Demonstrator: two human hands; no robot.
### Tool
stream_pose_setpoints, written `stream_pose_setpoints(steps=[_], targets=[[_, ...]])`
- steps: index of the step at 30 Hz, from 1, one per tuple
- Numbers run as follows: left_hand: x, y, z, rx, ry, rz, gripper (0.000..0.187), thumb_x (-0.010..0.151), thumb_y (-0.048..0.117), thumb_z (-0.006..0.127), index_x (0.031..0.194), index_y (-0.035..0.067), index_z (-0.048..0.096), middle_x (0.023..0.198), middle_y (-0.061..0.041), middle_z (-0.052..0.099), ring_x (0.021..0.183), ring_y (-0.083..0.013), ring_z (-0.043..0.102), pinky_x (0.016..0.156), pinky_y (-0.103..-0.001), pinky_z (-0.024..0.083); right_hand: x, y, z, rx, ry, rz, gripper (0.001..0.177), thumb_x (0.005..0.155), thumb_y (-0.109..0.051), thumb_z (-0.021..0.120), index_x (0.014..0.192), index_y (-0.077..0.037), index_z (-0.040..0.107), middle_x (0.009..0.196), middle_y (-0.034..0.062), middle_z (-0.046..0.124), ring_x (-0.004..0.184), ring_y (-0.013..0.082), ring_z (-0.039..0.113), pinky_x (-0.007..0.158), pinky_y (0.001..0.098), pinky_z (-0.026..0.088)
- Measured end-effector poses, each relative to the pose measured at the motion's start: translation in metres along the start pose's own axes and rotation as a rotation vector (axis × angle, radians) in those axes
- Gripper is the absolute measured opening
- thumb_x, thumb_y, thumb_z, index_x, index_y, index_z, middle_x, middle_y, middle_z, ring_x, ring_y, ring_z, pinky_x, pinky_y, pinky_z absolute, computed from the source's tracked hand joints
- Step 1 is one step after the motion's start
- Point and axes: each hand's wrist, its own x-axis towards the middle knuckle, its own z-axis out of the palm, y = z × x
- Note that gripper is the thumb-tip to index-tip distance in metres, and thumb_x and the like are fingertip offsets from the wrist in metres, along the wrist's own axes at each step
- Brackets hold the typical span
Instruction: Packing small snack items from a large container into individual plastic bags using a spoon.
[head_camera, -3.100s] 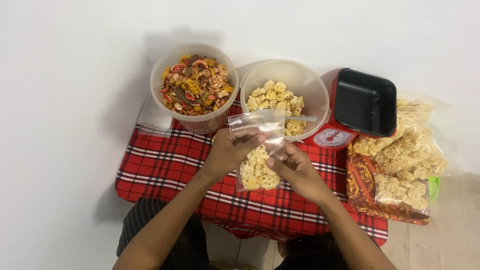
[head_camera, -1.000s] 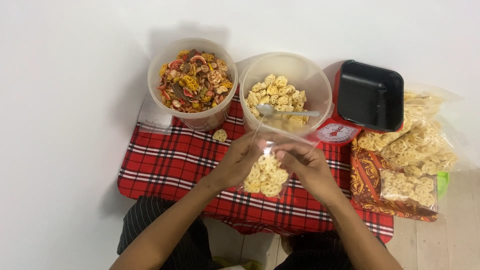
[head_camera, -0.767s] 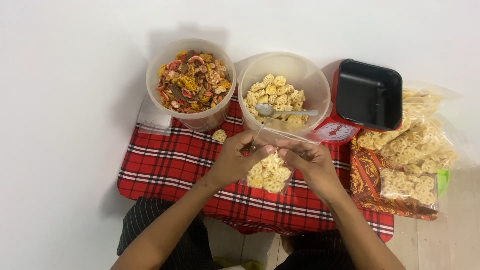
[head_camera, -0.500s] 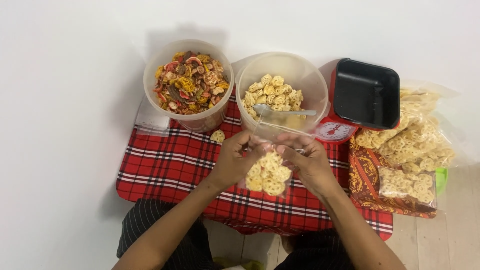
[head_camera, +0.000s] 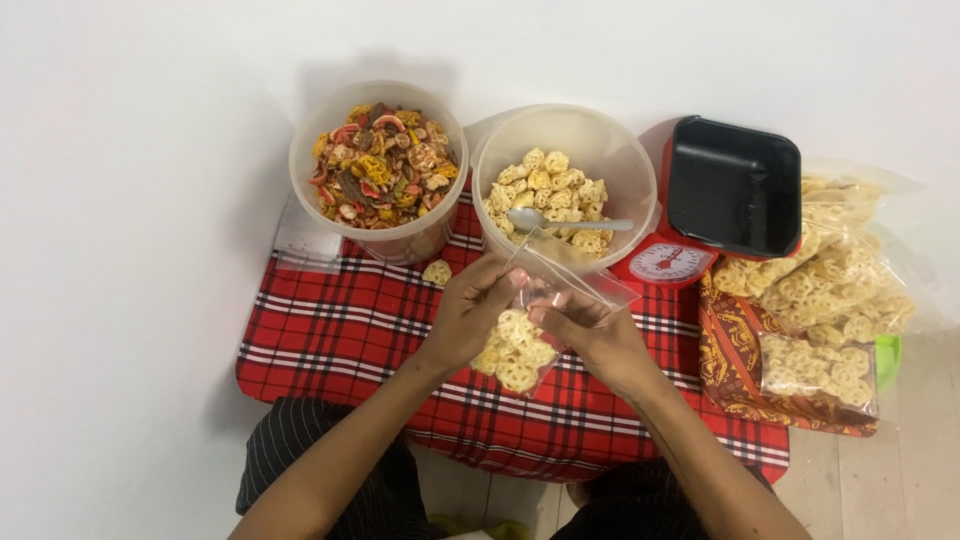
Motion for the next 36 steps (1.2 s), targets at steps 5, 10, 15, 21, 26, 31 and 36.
stream_pose_setpoints(steps=[5, 10, 15, 21, 26, 31, 36], targets=[[0.003, 0.007, -0.003, 0.021, -0.063, -0.057, 0.023, 0.1, 0.025, 0.069, 0.092, 0.005, 0.075, 0.083, -0.005, 0.063, 0.088, -0.0087, 0.054, 0.076, -0.031, 0.049, 0.0, -0.039, 0.011, -0.091, 0.043, -0.051, 0.015, 0.083, -0.003, 0.08, 0.097, 0.001, 0.078, 0.084, 0.0117, 0.077, 0.078, 0.0161, 0.069, 0.072, 0.031, 0.056], [0.002, 0.014, -0.007, 0.101, -0.113, -0.114, 0.023, 0.081, 0.022, 0.087, 0.095, 0.006, 0.079, 0.084, -0.01, 0.069, 0.086, -0.0113, 0.061, 0.074, -0.03, 0.051, 0.003, -0.045, 0.013, -0.146, 0.139, -0.055, 0.018, 0.08, -0.001, 0.082, 0.097, 0.0, 0.079, 0.083, 0.0117, 0.078, 0.072, 0.0127, 0.067, 0.064, 0.0286, 0.057], [0.004, 0.006, -0.011, 0.056, -0.037, -0.027, 0.015, 0.083, 0.012, 0.085, 0.093, 0.002, 0.079, 0.078, -0.006, 0.067, 0.08, -0.0066, 0.057, 0.068, -0.028, 0.05, 0.012, 0.002, -0.002, 0.098, 0.18, -0.009, 0.025, 0.085, -0.003, 0.078, 0.109, 0.002, 0.07, 0.089, 0.0145, 0.076, 0.069, 0.0184, 0.072, 0.057, 0.0316, 0.062], [0.008, 0.002, -0.017, 0.132, 0.052, -0.011, 0.016, 0.081, 0.014, 0.086, 0.091, 0.003, 0.079, 0.07, -0.007, 0.065, 0.075, -0.0047, 0.058, 0.065, -0.026, 0.051, 0.004, -0.019, 0.012, 0.082, -0.005, 0.07, 0.032, 0.087, -0.007, 0.076, 0.117, 0.004, 0.071, 0.089, 0.0149, 0.074, 0.074, 0.0165, 0.071, 0.062, 0.0265, 0.06], [0.007, -0.002, -0.014, 0.1, 0.083, 0.01, 0.014, 0.083, 0.015, 0.086, 0.092, 0.005, 0.08, 0.074, -0.006, 0.07, 0.077, -0.0035, 0.06, 0.067, -0.026, 0.053, 0.005, -0.017, 0.004, 0.052, -0.039, 0.022, 0.033, 0.085, -0.002, 0.077, 0.117, 0.003, 0.071, 0.094, 0.0144, 0.077, 0.083, 0.0158, 0.071, 0.074, 0.031, 0.06], [0.005, -0.011, -0.018, 0.072, 0.049, 0.008, 0.016, 0.087, 0.018, 0.083, 0.1, 0.008, 0.081, 0.088, -0.008, 0.077, 0.091, -0.0095, 0.066, 0.076, -0.031, 0.056, 0.002, -0.021, -0.001, -0.006, -0.059, -0.008, 0.03, 0.085, -0.002, 0.077, 0.115, 0.002, 0.071, 0.094, 0.0125, 0.078, 0.086, 0.0155, 0.071, 0.078, 0.0312, 0.058], [0.005, 0.005, -0.015, 0.05, 0.027, -0.007, 0.01, 0.084, 0.011, 0.084, 0.091, 0.005, 0.08, 0.074, -0.003, 0.07, 0.078, -0.0041, 0.055, 0.067, -0.028, 0.052, -0.001, -0.023, -0.001, -0.004, -0.081, 0.0, 0.03, 0.089, -0.003, 0.073, 0.118, 0.003, 0.069, 0.092, 0.0153, 0.077, 0.086, 0.0185, 0.073, 0.073, 0.0345, 0.062]])
